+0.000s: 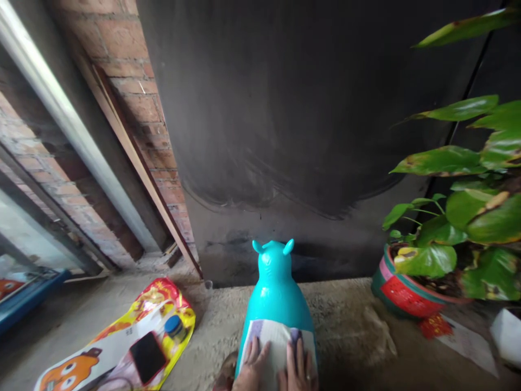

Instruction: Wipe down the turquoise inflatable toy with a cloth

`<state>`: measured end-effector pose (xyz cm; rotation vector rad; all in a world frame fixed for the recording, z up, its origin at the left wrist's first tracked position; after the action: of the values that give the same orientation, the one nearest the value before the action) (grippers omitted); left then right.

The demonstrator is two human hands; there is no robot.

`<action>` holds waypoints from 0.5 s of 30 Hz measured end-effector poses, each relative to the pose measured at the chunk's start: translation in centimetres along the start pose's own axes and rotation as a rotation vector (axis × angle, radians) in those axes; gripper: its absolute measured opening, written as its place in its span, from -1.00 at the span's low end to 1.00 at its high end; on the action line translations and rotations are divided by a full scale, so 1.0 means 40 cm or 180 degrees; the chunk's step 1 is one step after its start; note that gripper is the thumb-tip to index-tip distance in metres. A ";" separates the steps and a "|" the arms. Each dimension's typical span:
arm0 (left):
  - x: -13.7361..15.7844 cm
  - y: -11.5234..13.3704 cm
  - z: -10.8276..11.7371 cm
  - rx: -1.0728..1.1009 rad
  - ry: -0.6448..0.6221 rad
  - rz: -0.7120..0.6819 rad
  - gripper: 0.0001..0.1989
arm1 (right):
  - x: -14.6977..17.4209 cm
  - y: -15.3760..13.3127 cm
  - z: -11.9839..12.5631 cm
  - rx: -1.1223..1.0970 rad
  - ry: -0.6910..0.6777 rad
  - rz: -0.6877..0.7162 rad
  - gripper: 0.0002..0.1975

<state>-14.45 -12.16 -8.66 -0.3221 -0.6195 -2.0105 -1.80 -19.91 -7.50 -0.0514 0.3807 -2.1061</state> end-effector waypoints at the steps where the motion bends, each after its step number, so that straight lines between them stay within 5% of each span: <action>1: -0.016 0.008 -0.001 -0.0101 -0.0106 0.0076 -0.15 | -0.014 -0.009 -0.013 0.0019 -0.0116 -0.0058 -0.51; 6: -0.077 0.036 0.083 -0.0340 -0.0069 0.0129 -0.10 | -0.167 -0.066 -0.015 -0.0142 -0.0665 -0.0010 -0.48; 10: -0.115 0.034 0.155 -0.0209 0.0007 0.0189 -0.15 | -0.282 -0.109 0.022 -0.0116 -0.0705 0.0083 -0.47; 15: -0.087 0.016 0.098 -0.0238 -0.0186 0.0254 -0.07 | -0.182 -0.082 -0.043 -0.0020 -0.0584 0.0109 -0.47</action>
<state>-12.29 -7.70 -6.83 -0.4453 -0.5600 -1.9563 -0.89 -11.79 -7.34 -0.2385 0.2761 -2.0468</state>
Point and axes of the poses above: each hand's wrist, its own x-axis away from the middle knuckle, its own z-axis out of the back of the hand, y = z × x, the point moved 8 cm from there along -x, towards the middle knuckle, and after that the axes turned 7 degrees about -x, right-handed, at the moved point
